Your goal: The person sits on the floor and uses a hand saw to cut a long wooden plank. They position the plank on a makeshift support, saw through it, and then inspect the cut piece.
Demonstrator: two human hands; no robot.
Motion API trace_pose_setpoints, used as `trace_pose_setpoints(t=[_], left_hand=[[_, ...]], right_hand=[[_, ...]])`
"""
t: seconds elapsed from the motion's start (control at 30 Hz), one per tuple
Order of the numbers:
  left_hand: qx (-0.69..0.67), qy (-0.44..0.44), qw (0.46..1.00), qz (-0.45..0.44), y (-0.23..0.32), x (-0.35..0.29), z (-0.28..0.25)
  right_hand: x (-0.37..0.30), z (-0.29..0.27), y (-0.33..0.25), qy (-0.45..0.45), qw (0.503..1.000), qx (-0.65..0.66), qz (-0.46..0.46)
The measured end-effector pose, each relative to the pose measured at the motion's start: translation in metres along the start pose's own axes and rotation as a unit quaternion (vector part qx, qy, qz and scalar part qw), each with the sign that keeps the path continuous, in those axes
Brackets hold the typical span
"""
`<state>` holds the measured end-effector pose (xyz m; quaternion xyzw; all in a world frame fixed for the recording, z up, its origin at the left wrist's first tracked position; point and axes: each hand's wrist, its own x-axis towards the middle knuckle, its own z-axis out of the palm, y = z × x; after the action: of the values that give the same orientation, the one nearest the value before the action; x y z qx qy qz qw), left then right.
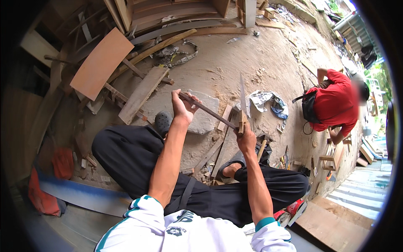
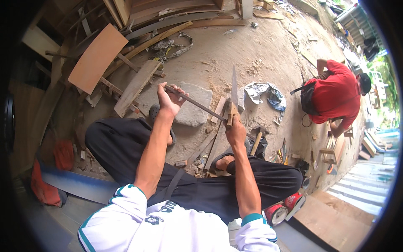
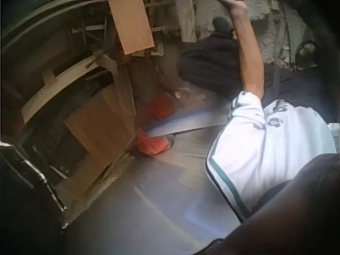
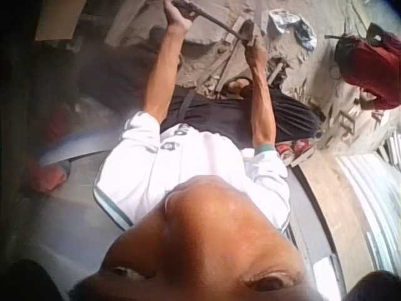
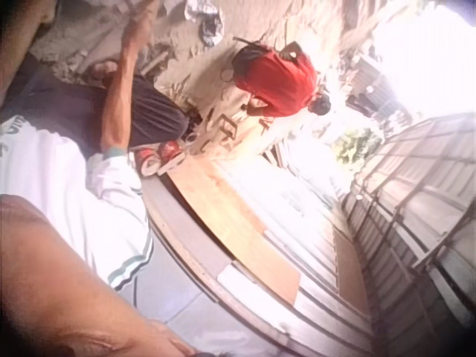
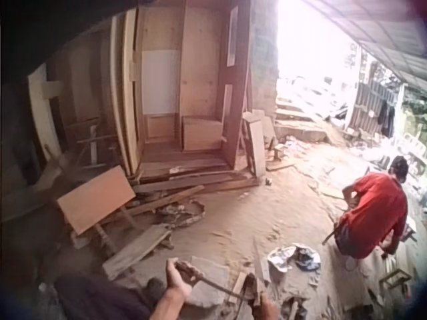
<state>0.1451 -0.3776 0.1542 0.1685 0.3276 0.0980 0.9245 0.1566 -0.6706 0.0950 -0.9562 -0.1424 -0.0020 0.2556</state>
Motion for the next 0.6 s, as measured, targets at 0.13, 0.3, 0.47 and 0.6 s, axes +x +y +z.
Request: trace_pose_setpoints(t=[0.13,0.3,0.47,0.6], left_hand=[[-0.036,0.01,0.999,0.022,0.0,0.003,-0.006],[-0.061,0.05,0.994,0.082,-0.009,0.016,-0.037],[-0.067,0.1,0.991,0.066,-0.019,0.026,-0.054],[-0.059,0.124,0.99,0.041,-0.017,0.03,-0.067]], right_hand=[[0.015,-0.027,-0.011,-0.035,0.998,-0.034,-0.03],[0.028,-0.05,-0.028,-0.058,0.993,-0.063,-0.086],[0.037,-0.061,-0.038,-0.115,0.985,-0.11,-0.069],[0.039,-0.065,-0.051,-0.135,0.98,-0.12,-0.078]])
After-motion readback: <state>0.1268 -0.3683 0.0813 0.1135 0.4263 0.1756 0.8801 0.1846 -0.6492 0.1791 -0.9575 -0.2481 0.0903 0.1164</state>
